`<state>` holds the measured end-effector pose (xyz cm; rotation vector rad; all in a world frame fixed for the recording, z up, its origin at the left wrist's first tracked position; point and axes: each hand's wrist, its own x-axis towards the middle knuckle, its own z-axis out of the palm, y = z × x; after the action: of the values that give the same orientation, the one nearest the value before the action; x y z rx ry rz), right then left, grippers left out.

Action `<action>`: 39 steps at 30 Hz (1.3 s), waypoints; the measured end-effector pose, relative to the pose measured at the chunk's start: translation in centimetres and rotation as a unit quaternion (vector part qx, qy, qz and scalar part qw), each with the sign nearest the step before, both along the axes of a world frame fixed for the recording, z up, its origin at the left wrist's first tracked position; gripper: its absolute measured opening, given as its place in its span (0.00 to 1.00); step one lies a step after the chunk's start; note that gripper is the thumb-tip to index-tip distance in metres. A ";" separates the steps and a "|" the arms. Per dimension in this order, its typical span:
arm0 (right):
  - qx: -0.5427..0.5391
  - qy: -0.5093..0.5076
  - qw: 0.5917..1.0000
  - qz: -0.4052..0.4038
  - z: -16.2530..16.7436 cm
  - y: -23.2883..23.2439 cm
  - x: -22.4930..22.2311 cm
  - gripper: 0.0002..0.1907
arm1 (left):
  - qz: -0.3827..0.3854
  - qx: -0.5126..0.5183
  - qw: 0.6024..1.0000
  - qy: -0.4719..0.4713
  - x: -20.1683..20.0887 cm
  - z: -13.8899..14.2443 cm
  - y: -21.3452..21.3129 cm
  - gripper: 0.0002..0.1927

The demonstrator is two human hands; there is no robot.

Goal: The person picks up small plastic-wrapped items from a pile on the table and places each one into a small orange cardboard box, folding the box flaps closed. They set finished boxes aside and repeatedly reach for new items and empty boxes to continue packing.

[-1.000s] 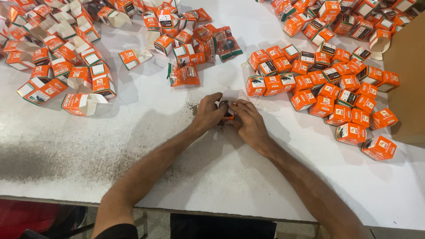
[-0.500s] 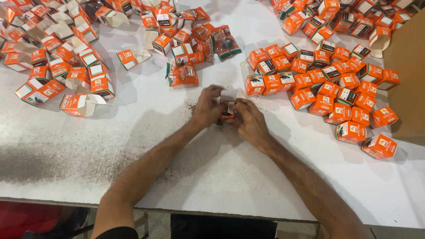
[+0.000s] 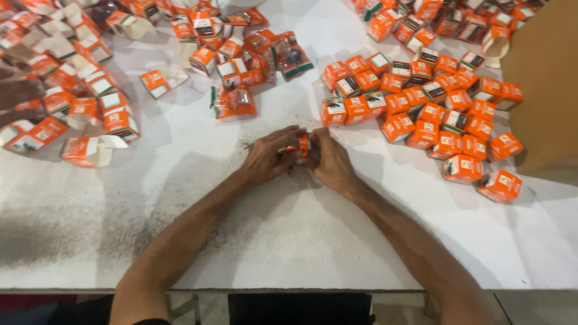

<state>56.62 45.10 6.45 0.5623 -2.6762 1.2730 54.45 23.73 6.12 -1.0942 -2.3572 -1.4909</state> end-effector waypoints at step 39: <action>-0.234 -0.068 0.969 0.032 -1.4 -0.3 -0.3 0.37 | 0.104 -0.219 0.937 0.253 -3.0 0.5 -1.9 0.43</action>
<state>56.30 44.81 5.07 0.5091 -2.3359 1.9439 51.48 21.80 6.61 -1.0993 -2.3638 -0.5307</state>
